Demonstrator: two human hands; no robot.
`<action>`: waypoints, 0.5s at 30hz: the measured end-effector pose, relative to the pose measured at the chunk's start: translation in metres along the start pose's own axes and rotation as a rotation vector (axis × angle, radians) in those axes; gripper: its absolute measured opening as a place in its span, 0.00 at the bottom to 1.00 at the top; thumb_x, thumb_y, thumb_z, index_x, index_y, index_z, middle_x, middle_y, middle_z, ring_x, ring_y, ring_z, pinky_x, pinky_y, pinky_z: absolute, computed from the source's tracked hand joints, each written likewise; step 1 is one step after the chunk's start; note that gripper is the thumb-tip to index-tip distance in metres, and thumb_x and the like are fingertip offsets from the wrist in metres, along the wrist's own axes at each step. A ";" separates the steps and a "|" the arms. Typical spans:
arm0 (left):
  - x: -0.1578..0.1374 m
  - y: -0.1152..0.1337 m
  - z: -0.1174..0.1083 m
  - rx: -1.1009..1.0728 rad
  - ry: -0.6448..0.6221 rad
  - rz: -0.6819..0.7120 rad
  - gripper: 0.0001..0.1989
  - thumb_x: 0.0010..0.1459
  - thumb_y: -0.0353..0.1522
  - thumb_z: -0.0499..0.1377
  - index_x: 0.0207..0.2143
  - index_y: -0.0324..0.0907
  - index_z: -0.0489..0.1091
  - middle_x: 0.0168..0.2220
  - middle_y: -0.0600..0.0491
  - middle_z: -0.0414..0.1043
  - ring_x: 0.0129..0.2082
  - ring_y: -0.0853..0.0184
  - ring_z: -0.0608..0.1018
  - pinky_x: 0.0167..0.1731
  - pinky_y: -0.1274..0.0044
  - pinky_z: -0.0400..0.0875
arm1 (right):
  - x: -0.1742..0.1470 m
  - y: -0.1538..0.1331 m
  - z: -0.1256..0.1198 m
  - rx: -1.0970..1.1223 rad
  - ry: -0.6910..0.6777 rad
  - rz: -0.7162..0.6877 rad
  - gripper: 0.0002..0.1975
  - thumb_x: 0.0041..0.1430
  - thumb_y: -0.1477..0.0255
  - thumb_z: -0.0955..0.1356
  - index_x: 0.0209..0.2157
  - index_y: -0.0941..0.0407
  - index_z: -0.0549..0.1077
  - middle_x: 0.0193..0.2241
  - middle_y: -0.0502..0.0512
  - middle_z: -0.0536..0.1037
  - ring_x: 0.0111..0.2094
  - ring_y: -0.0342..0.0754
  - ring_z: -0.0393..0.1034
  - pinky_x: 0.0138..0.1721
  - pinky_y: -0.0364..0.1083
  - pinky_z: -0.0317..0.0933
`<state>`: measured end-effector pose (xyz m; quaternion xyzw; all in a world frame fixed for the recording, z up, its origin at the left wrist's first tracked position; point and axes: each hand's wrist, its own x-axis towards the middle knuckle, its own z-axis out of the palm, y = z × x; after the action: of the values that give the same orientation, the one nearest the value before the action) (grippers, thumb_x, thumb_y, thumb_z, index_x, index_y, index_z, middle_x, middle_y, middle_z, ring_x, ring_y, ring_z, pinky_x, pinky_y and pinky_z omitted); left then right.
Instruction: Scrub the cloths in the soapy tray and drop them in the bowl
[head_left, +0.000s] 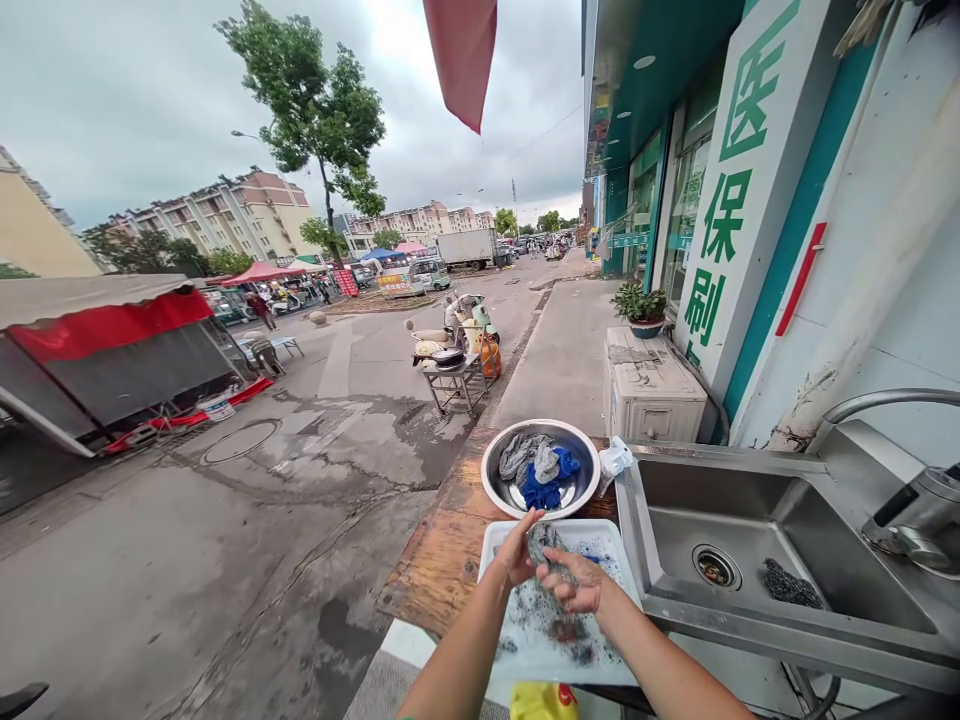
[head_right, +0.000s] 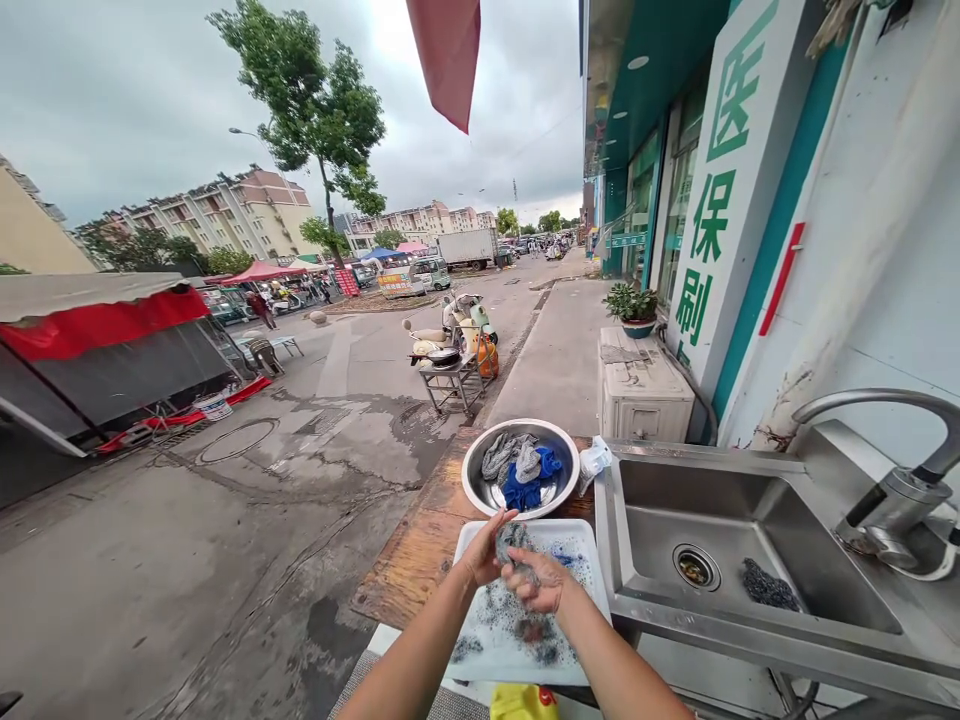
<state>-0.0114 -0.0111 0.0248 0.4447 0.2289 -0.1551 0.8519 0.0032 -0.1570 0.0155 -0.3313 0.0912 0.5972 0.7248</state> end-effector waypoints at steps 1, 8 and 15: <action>-0.002 -0.002 -0.001 -0.064 -0.037 0.010 0.29 0.53 0.47 0.68 0.53 0.43 0.72 0.35 0.52 0.76 0.24 0.69 0.76 0.22 0.80 0.64 | 0.000 0.001 0.002 0.045 -0.032 0.046 0.12 0.67 0.68 0.66 0.31 0.59 0.64 0.21 0.44 0.62 0.14 0.30 0.43 0.14 0.31 0.32; 0.003 -0.010 0.000 -0.028 -0.230 0.180 0.40 0.44 0.30 0.72 0.60 0.39 0.67 0.35 0.49 0.77 0.43 0.55 0.81 0.42 0.68 0.74 | -0.001 0.004 0.010 -0.034 0.078 0.216 0.19 0.71 0.65 0.59 0.26 0.59 0.63 0.15 0.42 0.57 0.11 0.31 0.40 0.12 0.32 0.28; 0.021 -0.008 0.009 0.227 -0.093 0.189 0.38 0.39 0.26 0.64 0.58 0.34 0.70 0.23 0.57 0.71 0.22 0.70 0.72 0.29 0.77 0.66 | 0.000 0.002 0.018 -0.675 0.411 0.190 0.16 0.61 0.74 0.62 0.22 0.54 0.52 0.14 0.42 0.54 0.11 0.35 0.39 0.12 0.35 0.37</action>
<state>0.0047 -0.0239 0.0132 0.5501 0.1271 -0.1194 0.8167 -0.0036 -0.1468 0.0286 -0.6531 0.0630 0.5793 0.4836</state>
